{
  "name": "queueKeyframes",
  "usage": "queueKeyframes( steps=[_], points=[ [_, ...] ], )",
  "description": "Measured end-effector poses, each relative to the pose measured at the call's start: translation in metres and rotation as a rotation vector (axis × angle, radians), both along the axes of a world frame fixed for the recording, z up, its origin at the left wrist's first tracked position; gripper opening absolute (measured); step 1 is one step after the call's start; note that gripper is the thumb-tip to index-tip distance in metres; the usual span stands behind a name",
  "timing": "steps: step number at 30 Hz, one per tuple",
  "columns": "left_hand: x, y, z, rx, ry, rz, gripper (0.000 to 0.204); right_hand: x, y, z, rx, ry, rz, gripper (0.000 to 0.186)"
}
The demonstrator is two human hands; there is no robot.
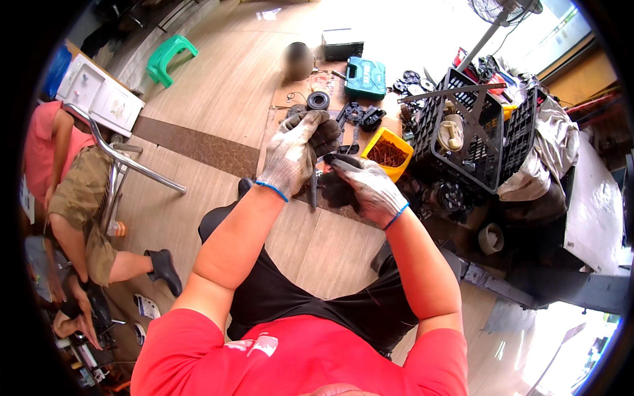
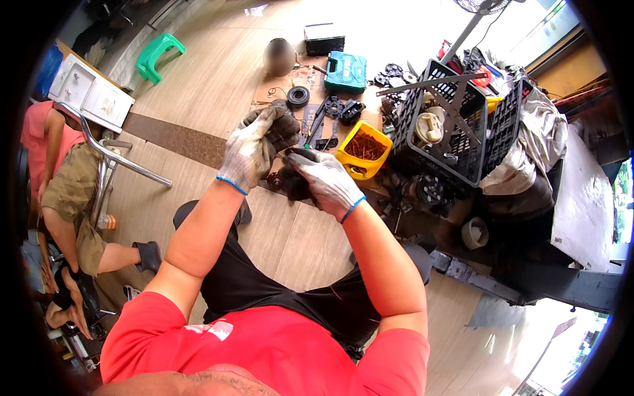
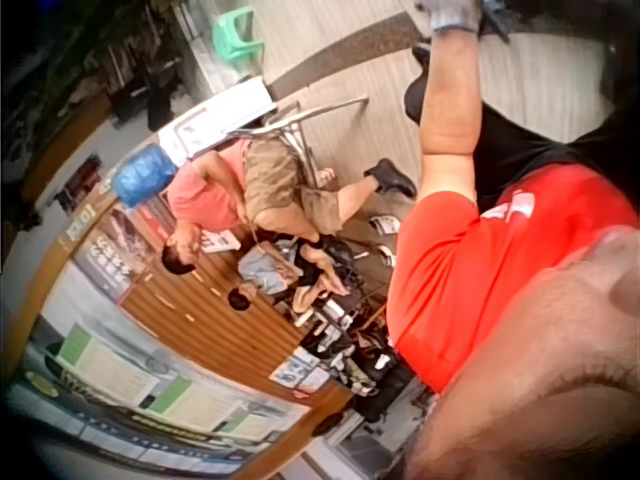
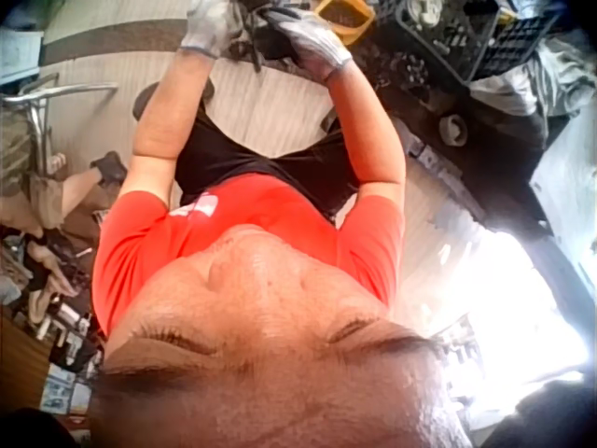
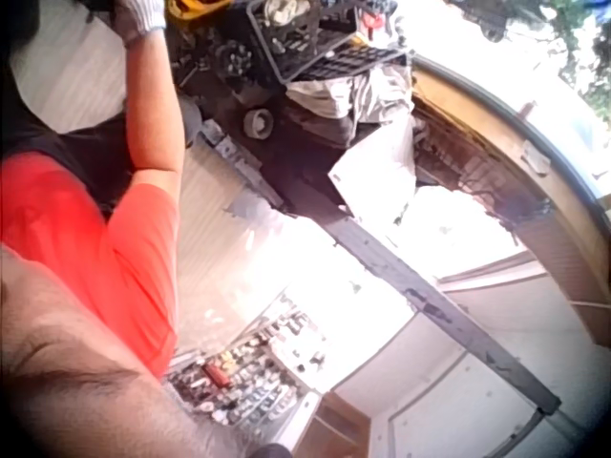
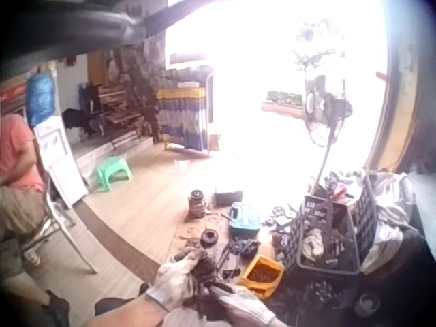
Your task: The person repairs an alternator by disassembling its components, manipulating the internal wires, and using a screwdriver and pliers while sitting on the floor.
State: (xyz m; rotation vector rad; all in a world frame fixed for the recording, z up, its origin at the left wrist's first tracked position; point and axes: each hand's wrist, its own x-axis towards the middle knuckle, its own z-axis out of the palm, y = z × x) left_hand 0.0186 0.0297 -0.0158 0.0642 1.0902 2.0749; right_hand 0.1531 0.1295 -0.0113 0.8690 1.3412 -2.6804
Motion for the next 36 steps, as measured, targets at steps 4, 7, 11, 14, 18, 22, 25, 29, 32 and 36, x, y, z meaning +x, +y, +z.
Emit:
queueKeyframes(
  steps=[4, 7, 11, 14, 18, 22, 25, 29, 32, 36],
  points=[
    [-0.002, -0.005, 0.006, 0.082, -0.065, 0.037, 0.022, -0.001, 0.003, -0.006, 0.504, 0.062, 0.265, 0.023],
    [-0.014, -0.013, -0.004, 0.27, -0.117, -0.122, 0.017, -0.002, 0.008, -0.02, 0.952, 0.298, 0.298, 0.024],
    [-0.004, -0.019, 0.016, 0.061, 0.073, -0.208, 0.024, 0.003, 0.021, -0.014, 0.872, 0.139, 0.36, 0.024],
    [-0.003, -0.025, 0.02, 0.0, 0.131, -0.305, 0.025, 0.006, 0.032, 0.005, 0.786, -0.048, 0.403, 0.025],
    [-0.003, -0.028, 0.023, -0.11, 0.19, -0.417, 0.02, 0.012, 0.046, 0.013, 0.925, -0.069, 0.38, 0.025],
    [0.007, -0.022, 0.031, -0.273, 0.353, -0.541, 0.022, 0.014, 0.048, 0.014, 0.965, -0.081, 0.353, 0.029],
    [0.012, -0.019, 0.035, -0.476, 0.702, -0.652, 0.027, 0.018, 0.052, 0.022, 0.914, -0.04, 0.361, 0.025],
    [0.026, -0.013, 0.039, -0.664, 1.044, -0.668, 0.031, 0.021, 0.057, 0.013, 1.055, -0.015, 0.324, 0.019],
    [0.027, -0.01, 0.028, -0.709, 1.071, -0.618, 0.031, 0.017, 0.044, 0.019, 0.824, -0.073, 0.194, 0.026],
    [0.021, -0.006, 0.001, -0.592, 0.878, -0.476, 0.03, 0.015, 0.041, 0.015, 0.568, -0.056, 0.065, 0.029]
  ],
)
